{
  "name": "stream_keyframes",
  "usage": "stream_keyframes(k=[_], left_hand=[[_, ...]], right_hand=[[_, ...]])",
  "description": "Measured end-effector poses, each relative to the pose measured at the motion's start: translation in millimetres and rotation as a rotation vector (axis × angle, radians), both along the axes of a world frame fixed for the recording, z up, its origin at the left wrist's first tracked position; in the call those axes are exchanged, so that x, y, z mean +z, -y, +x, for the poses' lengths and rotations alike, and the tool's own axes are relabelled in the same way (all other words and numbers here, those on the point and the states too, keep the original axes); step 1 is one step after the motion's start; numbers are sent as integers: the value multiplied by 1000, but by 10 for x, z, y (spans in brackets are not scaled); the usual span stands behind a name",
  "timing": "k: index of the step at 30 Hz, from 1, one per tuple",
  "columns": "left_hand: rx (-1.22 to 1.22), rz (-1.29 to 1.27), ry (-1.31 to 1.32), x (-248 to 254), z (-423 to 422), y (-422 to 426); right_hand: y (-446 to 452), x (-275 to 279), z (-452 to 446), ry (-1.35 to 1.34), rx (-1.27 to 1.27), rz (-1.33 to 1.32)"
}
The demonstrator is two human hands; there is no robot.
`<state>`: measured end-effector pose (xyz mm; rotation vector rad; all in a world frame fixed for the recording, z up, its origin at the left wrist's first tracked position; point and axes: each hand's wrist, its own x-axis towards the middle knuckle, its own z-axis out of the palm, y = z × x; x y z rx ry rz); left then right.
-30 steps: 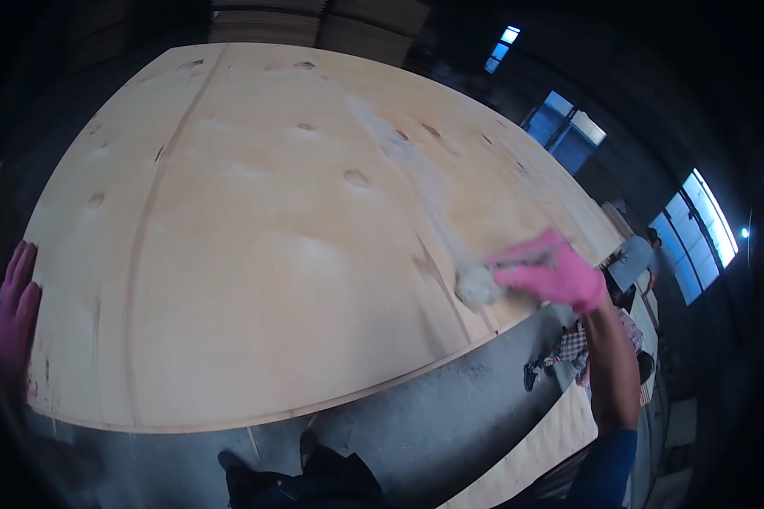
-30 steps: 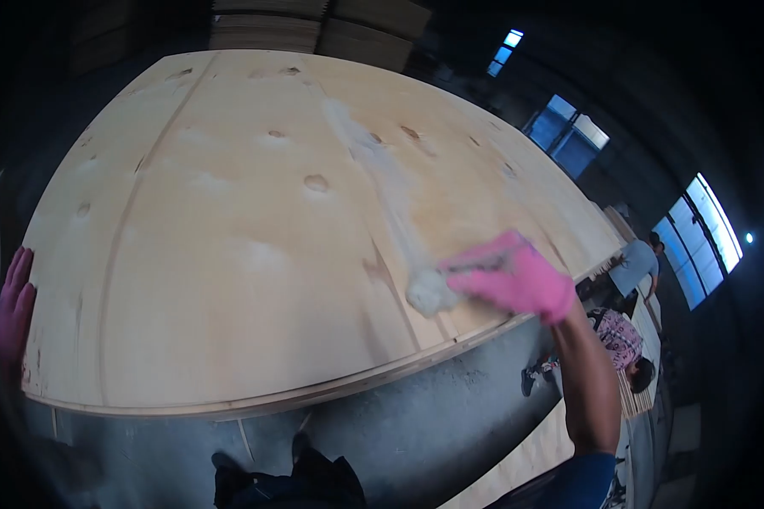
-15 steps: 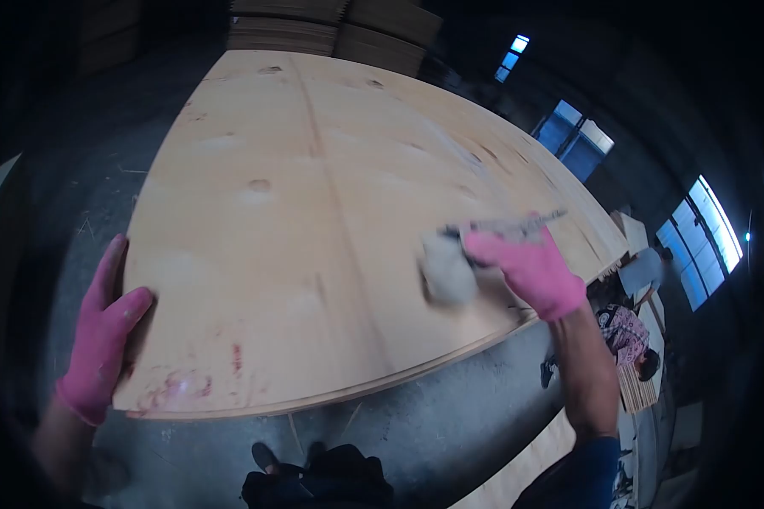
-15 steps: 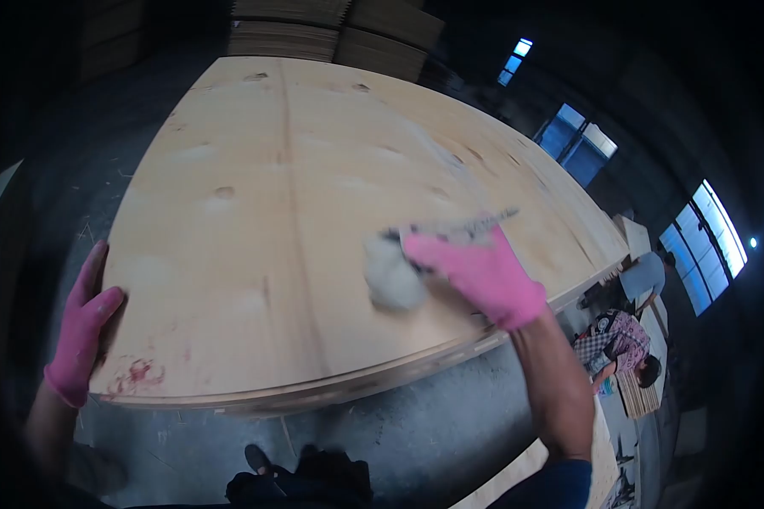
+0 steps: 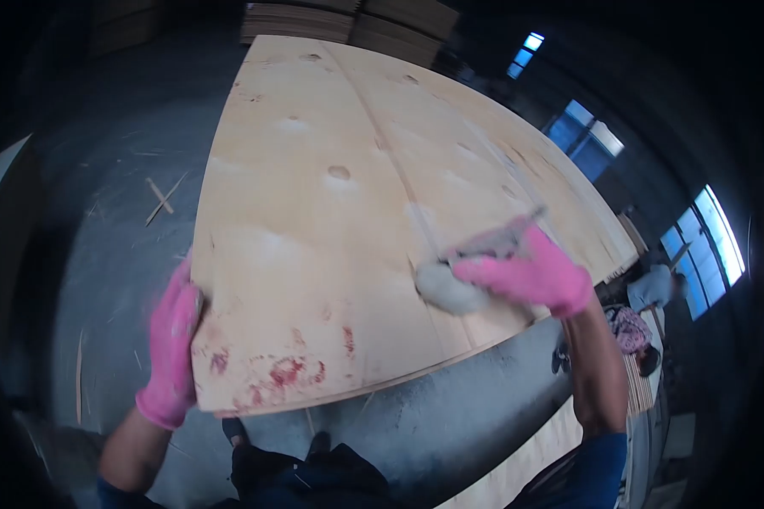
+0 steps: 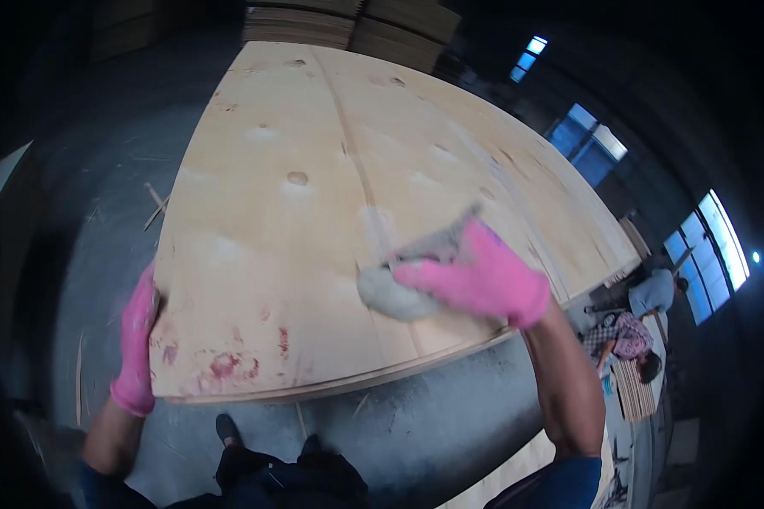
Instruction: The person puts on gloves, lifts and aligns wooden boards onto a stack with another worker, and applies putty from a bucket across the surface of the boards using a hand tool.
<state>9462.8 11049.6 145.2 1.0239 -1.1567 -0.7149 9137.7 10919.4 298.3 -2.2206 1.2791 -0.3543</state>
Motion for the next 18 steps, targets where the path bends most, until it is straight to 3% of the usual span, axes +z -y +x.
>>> stream_keyframes(k=[6, 7, 10, 11, 13, 15, 18], left_hand=[[-125, -82, -127, -102, 159, 43], [-195, -24, -162, -5, 239, 47], [-247, -29, -125, 144, 421, 230], [-272, -37, -144, 165, 468, 330], [-325, -72, -216, 176, 542, 567], [-382, -114, -316, 91, 603, 765], [-354, -166, -246, -124, 713, 1151]], right_hand=[[-931, 82, 495, 15, -293, 170], [-945, 106, 508, 88, -306, 250], [-941, -197, 503, 693, -344, -46], [-863, -262, 507, 957, -351, 54], [-689, -317, 551, 1095, -218, -1], [-484, -420, 339, 1277, -313, 0], [-198, -439, 451, 1238, -373, -88]])
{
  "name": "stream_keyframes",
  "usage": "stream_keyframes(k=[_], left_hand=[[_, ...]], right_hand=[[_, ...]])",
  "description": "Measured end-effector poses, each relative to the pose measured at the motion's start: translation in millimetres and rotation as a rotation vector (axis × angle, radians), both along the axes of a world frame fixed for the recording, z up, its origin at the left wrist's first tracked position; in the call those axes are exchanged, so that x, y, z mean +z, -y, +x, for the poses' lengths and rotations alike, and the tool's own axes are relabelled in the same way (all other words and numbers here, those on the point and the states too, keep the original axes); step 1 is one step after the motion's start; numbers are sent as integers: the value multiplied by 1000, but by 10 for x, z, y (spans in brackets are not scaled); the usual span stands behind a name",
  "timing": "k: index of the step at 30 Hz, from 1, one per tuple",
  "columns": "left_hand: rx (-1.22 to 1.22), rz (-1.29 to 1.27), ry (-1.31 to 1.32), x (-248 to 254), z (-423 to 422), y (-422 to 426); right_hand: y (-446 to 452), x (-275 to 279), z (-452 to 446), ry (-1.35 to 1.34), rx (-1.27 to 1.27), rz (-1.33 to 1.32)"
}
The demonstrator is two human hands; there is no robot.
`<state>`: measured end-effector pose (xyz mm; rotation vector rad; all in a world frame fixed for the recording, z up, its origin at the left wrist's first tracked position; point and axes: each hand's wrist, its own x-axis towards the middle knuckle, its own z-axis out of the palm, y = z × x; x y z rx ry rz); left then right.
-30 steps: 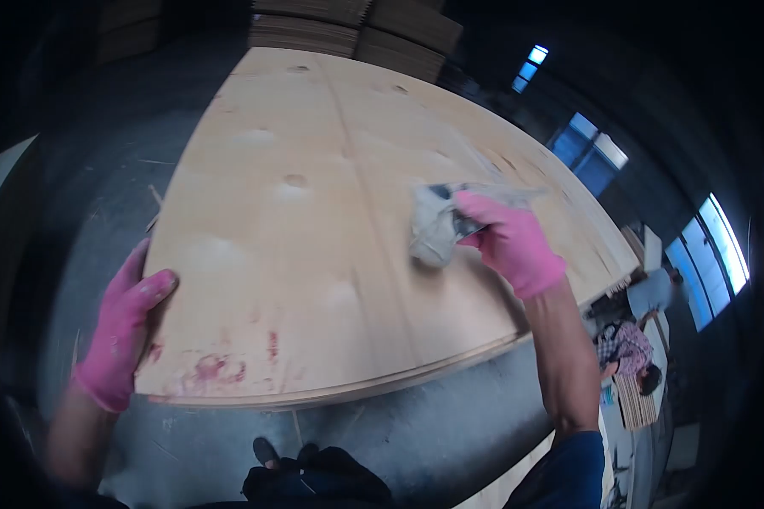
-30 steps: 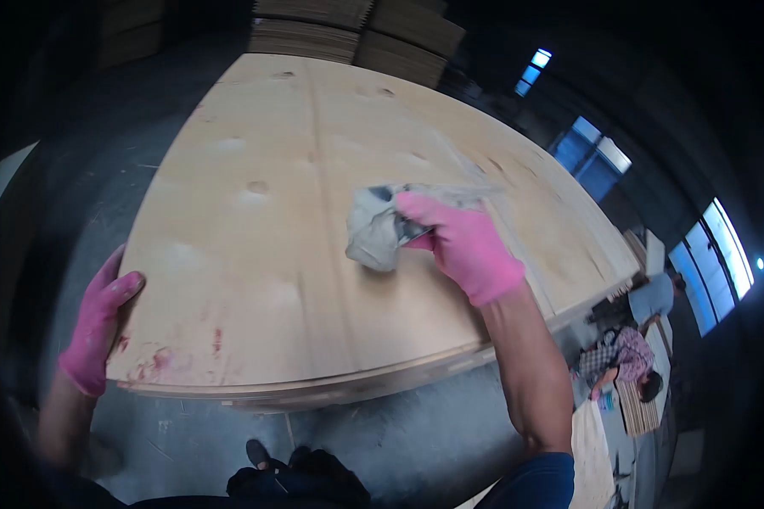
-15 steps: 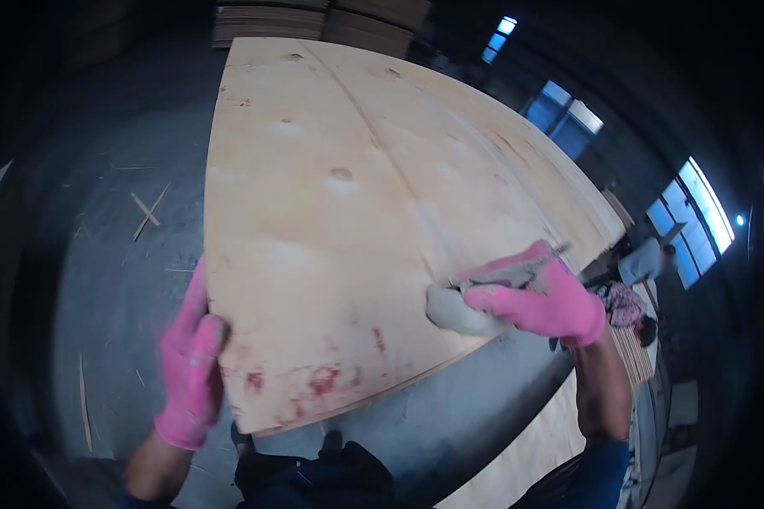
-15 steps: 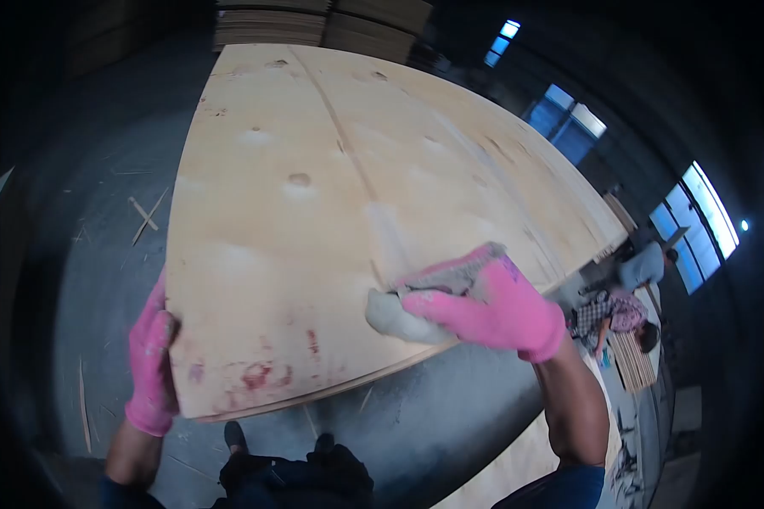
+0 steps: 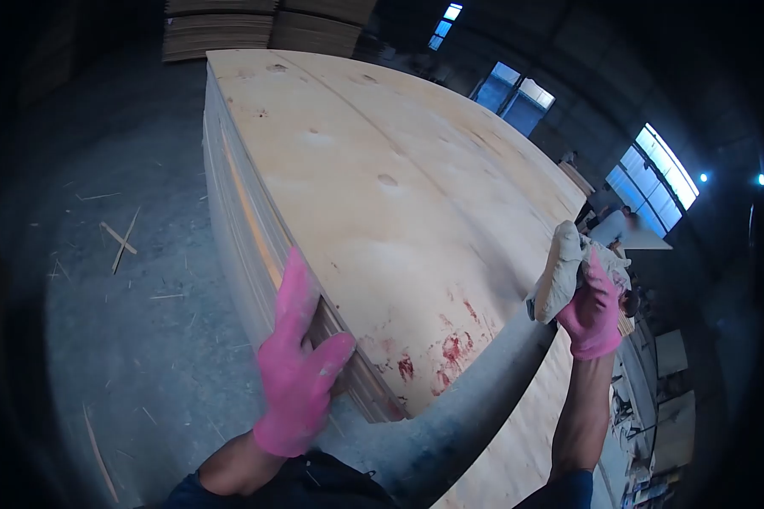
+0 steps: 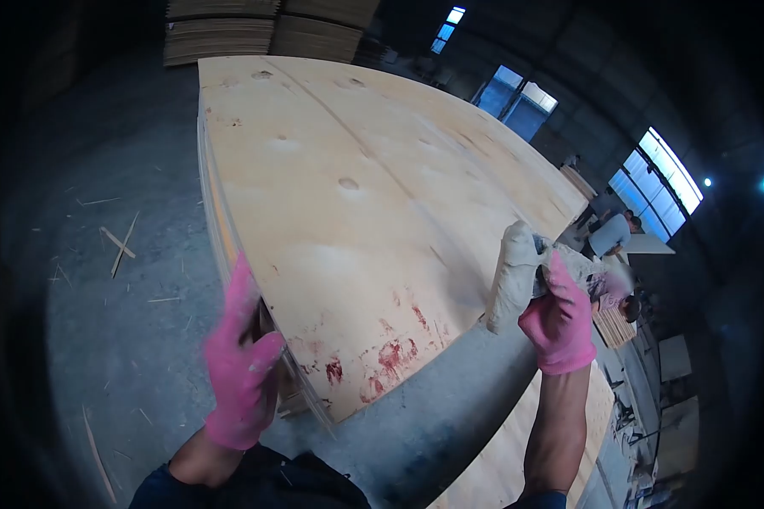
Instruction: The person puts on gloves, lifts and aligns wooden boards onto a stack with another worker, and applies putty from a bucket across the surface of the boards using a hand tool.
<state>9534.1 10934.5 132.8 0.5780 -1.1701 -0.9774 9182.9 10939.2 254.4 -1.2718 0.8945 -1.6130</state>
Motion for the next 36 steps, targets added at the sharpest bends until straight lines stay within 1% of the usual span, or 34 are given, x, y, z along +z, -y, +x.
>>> stream_keyframes(k=[2, 3, 4, 5, 6, 8, 9, 10, 11, 12, 14, 15, 16, 18, 21, 24, 26, 27, 28, 30, 32, 34, 36], left_hand=[[89, -44, 190, -161, 200, 355], [125, -73, 285, -232, 252, 436], [218, -98, 353, -298, 300, 502], [313, -119, 417, -370, 351, 546], [412, -139, 480, -403, 376, 572], [437, -203, 485, -364, 382, 624], [452, -233, 491, -342, 388, 632], [437, -282, 556, -373, 498, 618], [424, -335, 622, -490, 671, 673], [408, -387, 691, -524, 789, 715], [372, -650, 785, -351, 1016, 532], [376, -715, 813, -271, 1026, 501], [380, -780, 839, -188, 1037, 469], [443, -756, 850, 38, 784, 587], [346, -843, 904, 31, 709, 851], [248, -922, 997, 67, 785, 1005], [323, -1001, 988, 94, 780, 1013], [360, -1045, 986, 109, 770, 1032], [323, -1061, 957, 98, 773, 1079], [247, -1096, 878, 59, 746, 1207], [190, -1060, 806, 3, 735, 1253], [168, -1036, 727, -37, 709, 1187], [177, -1033, 644, -81, 754, 1202]], right_hand=[[250, -62, -39, -159, 115, -91], [277, -141, -105, -193, 79, -85], [304, -223, -171, -228, 44, -78], [342, -298, -171, -216, -71, -15], [355, -293, -166, -205, -92, 14], [374, -242, -56, -180, -134, 72], [400, -177, 33, -115, -92, 91], [351, -108, 86, -46, -55, 113], [355, -106, -47, -42, 25, 133], [371, -85, -27, -42, -71, 156], [546, -13, 123, -47, -255, 219], [619, 117, 280, -119, -311, 273], [747, 135, 277, -196, -264, 238], [1003, 77, 291, -352, -149, 183], [1316, 93, 547, -449, -207, 377], [1794, 211, 587, -944, -181, 419], [1740, 263, 850, -1146, -246, 289], [1714, 281, 809, -1289, -156, 219], [1648, 276, 809, -1433, -72, 148], [1277, 199, 978, -1187, -181, 229], [972, 187, 1165, -1048, -224, 353], [655, 342, 1455, -1065, -189, 452], [437, 311, 1478, -1034, -145, 467]])
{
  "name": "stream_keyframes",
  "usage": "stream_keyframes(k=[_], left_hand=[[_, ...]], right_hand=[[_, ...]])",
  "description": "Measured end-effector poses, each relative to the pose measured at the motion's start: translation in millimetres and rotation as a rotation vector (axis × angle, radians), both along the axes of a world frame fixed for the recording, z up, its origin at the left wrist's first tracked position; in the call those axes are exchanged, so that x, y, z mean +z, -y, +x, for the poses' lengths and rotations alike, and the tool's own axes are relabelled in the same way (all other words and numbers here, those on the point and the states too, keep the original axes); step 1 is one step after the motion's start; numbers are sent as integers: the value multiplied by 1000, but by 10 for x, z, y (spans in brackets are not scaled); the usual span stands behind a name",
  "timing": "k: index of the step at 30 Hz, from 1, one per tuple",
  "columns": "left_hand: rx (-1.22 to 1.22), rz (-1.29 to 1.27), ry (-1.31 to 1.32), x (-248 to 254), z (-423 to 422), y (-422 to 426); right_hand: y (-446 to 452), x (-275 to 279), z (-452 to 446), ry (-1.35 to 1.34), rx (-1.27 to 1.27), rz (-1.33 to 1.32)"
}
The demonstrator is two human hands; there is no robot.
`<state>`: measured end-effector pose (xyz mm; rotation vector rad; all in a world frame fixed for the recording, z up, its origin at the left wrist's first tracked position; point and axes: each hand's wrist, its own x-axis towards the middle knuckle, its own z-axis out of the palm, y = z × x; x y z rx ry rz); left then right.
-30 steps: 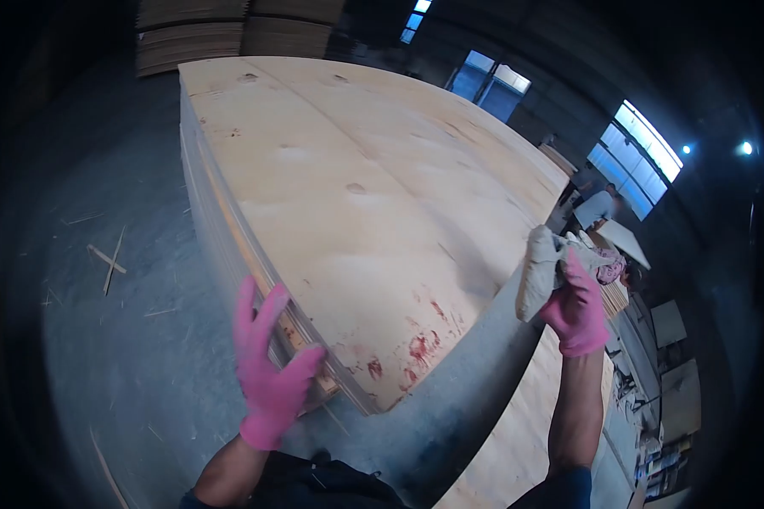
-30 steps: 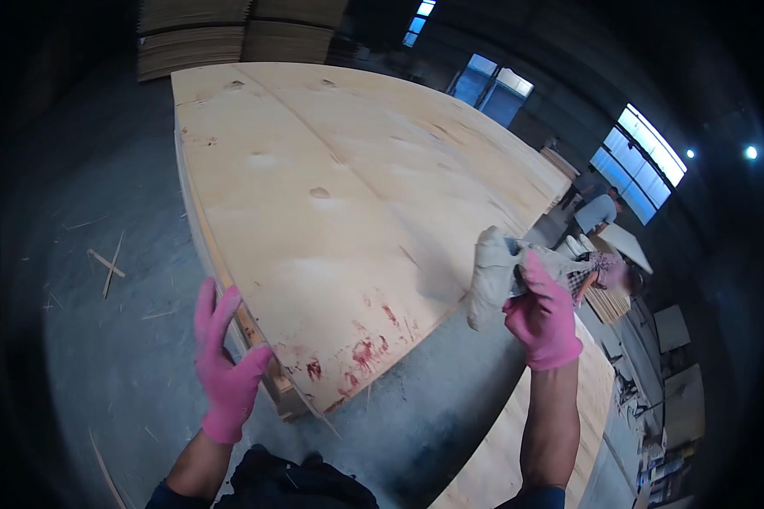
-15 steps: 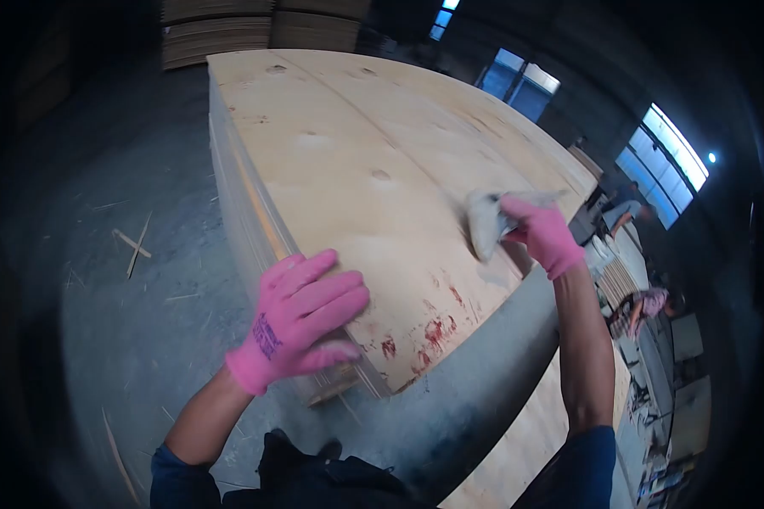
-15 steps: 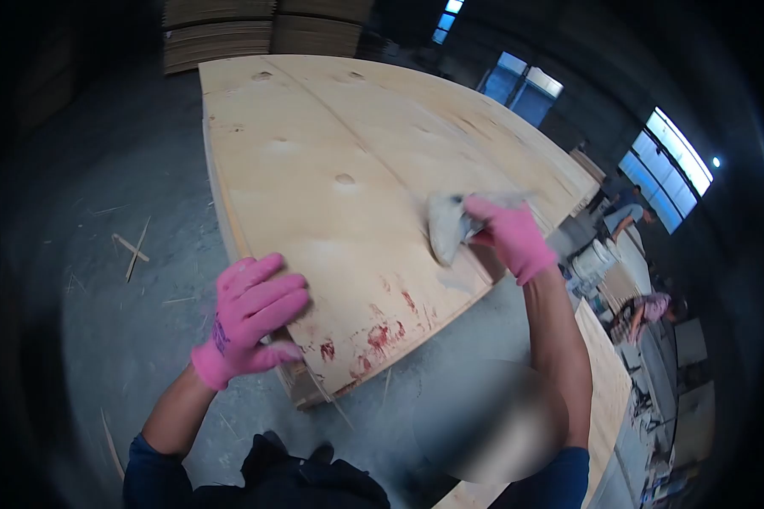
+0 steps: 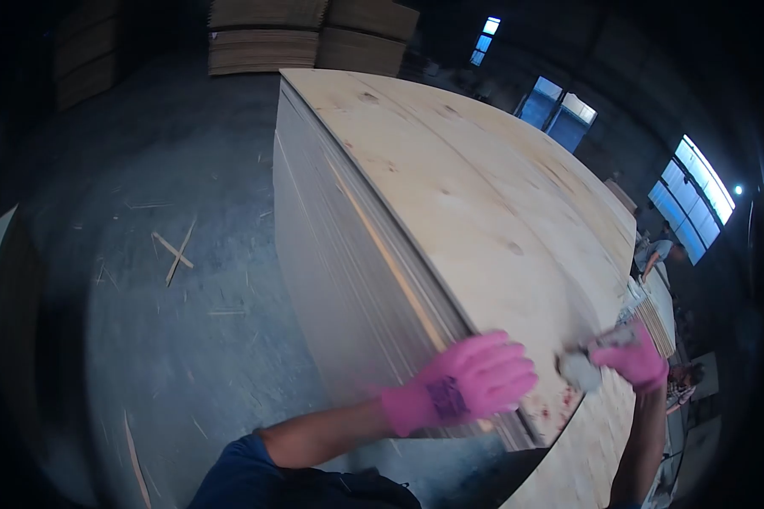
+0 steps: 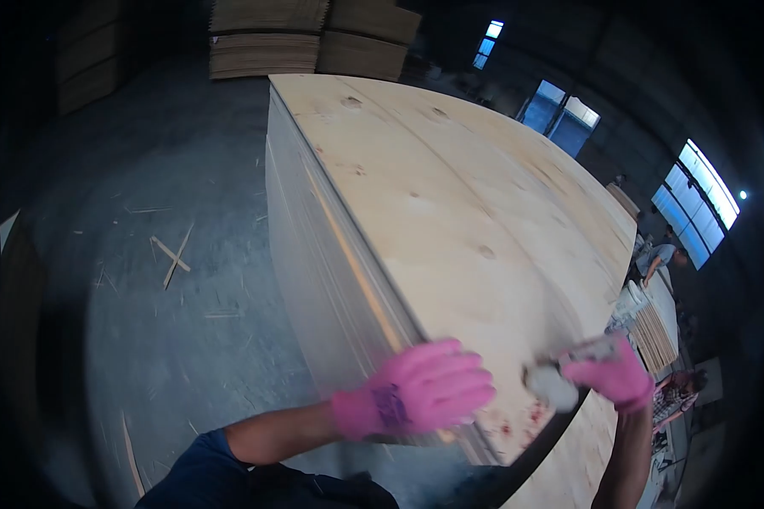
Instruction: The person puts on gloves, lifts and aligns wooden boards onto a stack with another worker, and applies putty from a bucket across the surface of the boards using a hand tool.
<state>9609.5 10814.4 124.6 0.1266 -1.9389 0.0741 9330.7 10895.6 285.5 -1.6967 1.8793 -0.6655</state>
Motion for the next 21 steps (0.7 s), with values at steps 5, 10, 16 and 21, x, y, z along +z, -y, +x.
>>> stream_keyframes(k=[5, 10, 16, 21], left_hand=[[-72, 302, 2, -563, 1129, 521], [-45, 456, 51, -438, 2343, 1146], [-263, 364, 442, 969, 3109, 1622], [-188, 246, 456, 1283, 3390, 2176]], right_hand=[[-359, -228, 1506, 664, -22, -563], [-452, -1912, 2246, 1387, -566, -451], [1287, -2799, 3215, 272, 102, -53], [2734, -2838, 3694, 162, 415, -240]])
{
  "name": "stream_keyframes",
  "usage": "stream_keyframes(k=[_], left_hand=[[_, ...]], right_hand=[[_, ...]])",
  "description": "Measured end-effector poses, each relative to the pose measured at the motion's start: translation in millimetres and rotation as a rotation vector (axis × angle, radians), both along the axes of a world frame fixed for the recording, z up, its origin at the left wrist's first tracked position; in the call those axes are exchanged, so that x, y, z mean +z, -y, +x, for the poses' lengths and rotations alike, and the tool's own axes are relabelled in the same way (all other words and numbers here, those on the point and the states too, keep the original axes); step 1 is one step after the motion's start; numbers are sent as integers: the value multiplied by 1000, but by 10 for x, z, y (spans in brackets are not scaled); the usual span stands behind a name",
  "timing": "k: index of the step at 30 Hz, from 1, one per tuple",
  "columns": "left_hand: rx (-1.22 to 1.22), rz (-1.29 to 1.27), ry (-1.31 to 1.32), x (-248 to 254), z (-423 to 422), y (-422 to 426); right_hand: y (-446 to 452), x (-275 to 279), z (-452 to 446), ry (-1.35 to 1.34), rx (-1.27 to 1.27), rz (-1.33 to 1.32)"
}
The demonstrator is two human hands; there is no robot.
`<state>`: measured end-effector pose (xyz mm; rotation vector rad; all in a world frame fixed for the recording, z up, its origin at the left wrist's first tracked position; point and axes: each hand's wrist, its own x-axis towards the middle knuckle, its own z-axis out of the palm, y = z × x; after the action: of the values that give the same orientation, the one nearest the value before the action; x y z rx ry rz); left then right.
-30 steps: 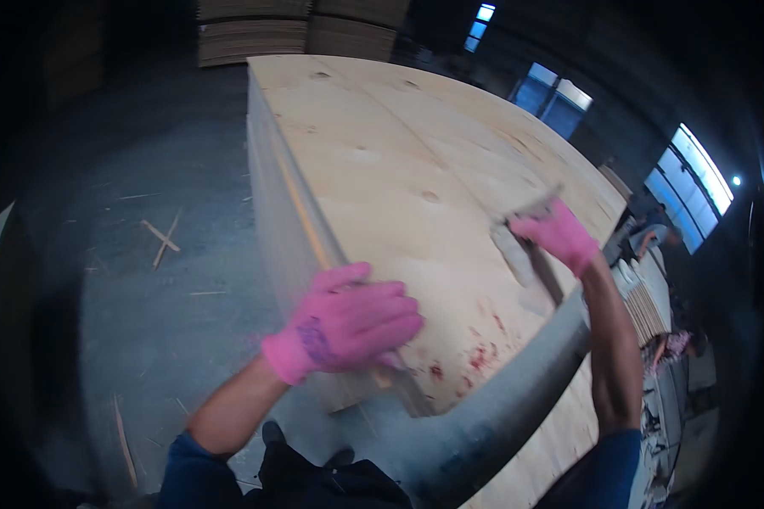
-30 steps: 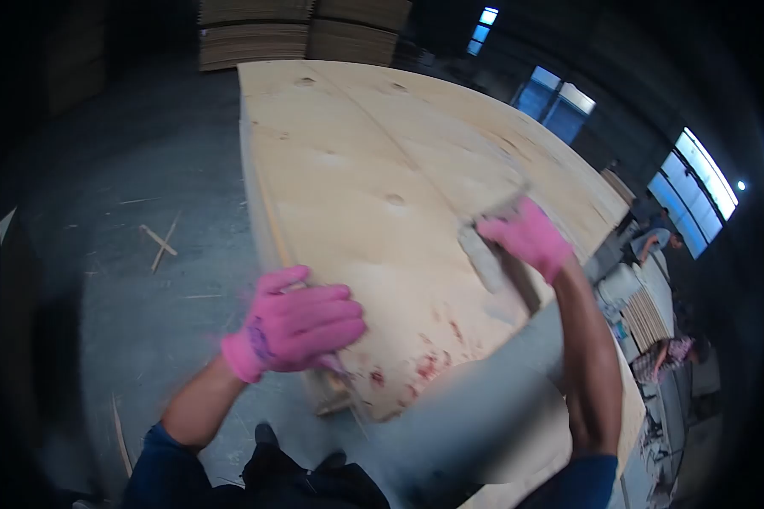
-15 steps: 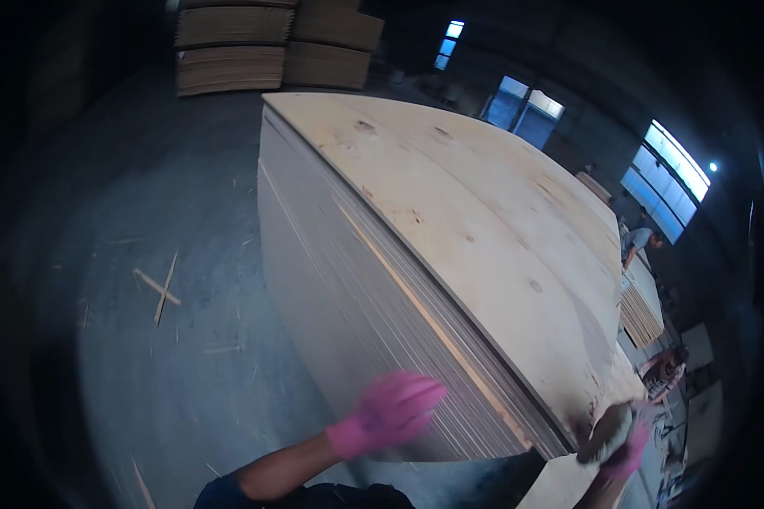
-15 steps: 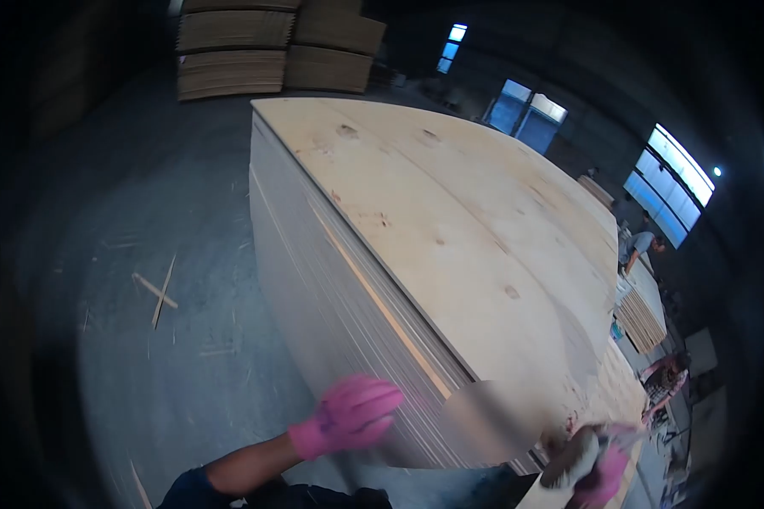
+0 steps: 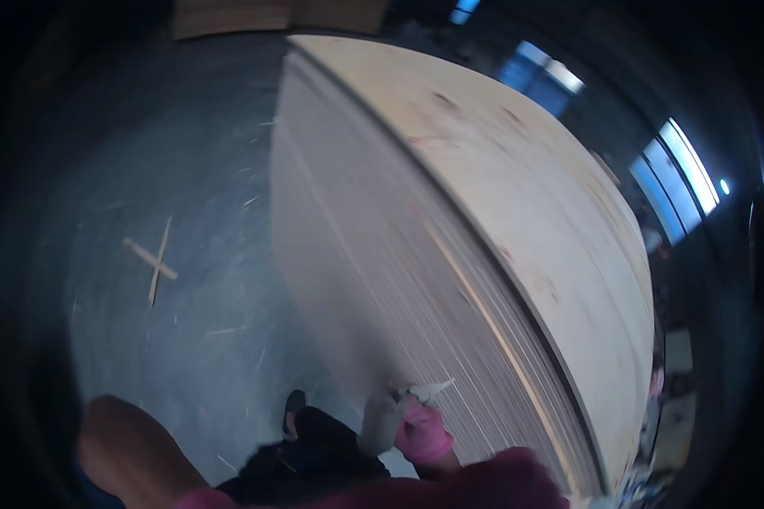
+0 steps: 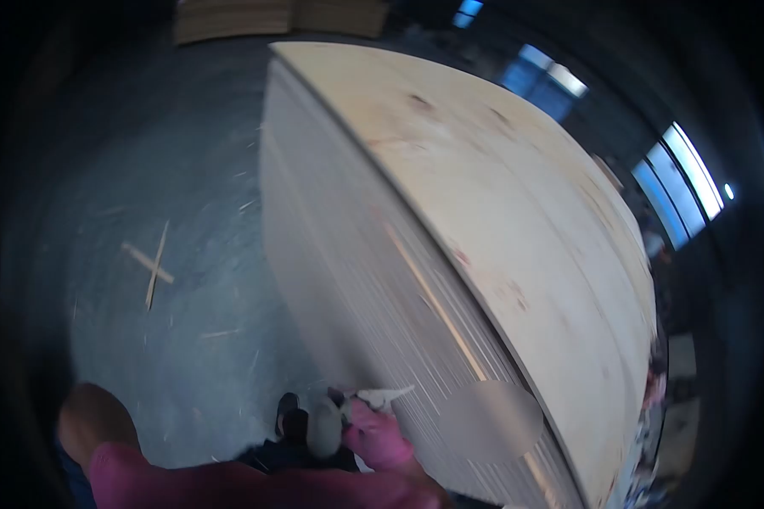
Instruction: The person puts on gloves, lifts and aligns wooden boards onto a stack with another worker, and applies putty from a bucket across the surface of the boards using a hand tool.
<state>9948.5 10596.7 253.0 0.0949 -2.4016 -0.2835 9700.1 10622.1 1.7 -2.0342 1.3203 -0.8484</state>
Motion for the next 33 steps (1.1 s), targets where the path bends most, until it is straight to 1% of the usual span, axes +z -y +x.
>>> stream_keyframes(k=[3, 4, 6, 8, 9, 10, 11, 12, 13, 14, 15, 16, 17, 19, 21, 23, 25, 28, 31, 33], left_hand=[[-23, 102, 70, 126, 253, 585], [-41, 167, 114, 182, 356, 865], [-70, 355, 276, 198, 692, 1492], [131, 638, 446, 94, 1119, 2108], [260, 526, 318, -181, 1366, 2466], [400, 422, 195, -457, 1612, 2821], [501, 24, -58, -813, 1719, 3259], [553, 62, -56, -1054, 1816, 3672], [605, 99, -53, -1200, 1878, 4064], [605, 13, -90, -1299, 1905, 4476], [592, -70, -126, -1346, 1905, 4889], [564, -139, -163, -1348, 1876, 5247], [498, -202, -191, -1238, 1806, 5481], [360, -310, -267, -1016, 1547, 6055], [212, -383, -273, -968, 1226, 6656], [102, -425, -281, -1067, 932, 7110], [23, -428, -280, -1224, 814, 7385], [-7, -431, -358, -1269, 800, 7428], [-61, -541, -383, -1311, 749, 7616], [-133, -498, -259, -1238, 774, 7636]], right_hand=[[853, 458, 835, 202, -116, 181], [1193, 641, 1044, 1027, -113, 671], [1615, 545, 1108, 1199, -91, 819], [2060, 673, 1190, 814, -107, 413], [2293, 774, 1251, 622, -167, 220], [2463, 760, 1219, 836, -182, 247], [2606, 774, 1184, 948, -202, 209], [2748, 787, 1148, 1058, -218, 166], [2887, 838, 1121, 1009, -272, 3], [3029, 890, 1092, 951, -338, -156], [3185, 979, 1093, 826, -438, -363], [3278, 1133, 1064, 821, -523, -379], [3298, 1378, 1097, 811, -617, -390], [3678, 1892, 1298, 978, -710, -527], [4033, 2280, 1159, 957, -788, -521], [4239, 2509, 767, 705, -791, -467], [4529, 2730, 742, 646, -983, -464], [5011, 2884, 650, 536, -1229, -418], [5332, 2673, 78, 711, -1249, -313], [5478, 2477, -226, 244, -1407, 12]])
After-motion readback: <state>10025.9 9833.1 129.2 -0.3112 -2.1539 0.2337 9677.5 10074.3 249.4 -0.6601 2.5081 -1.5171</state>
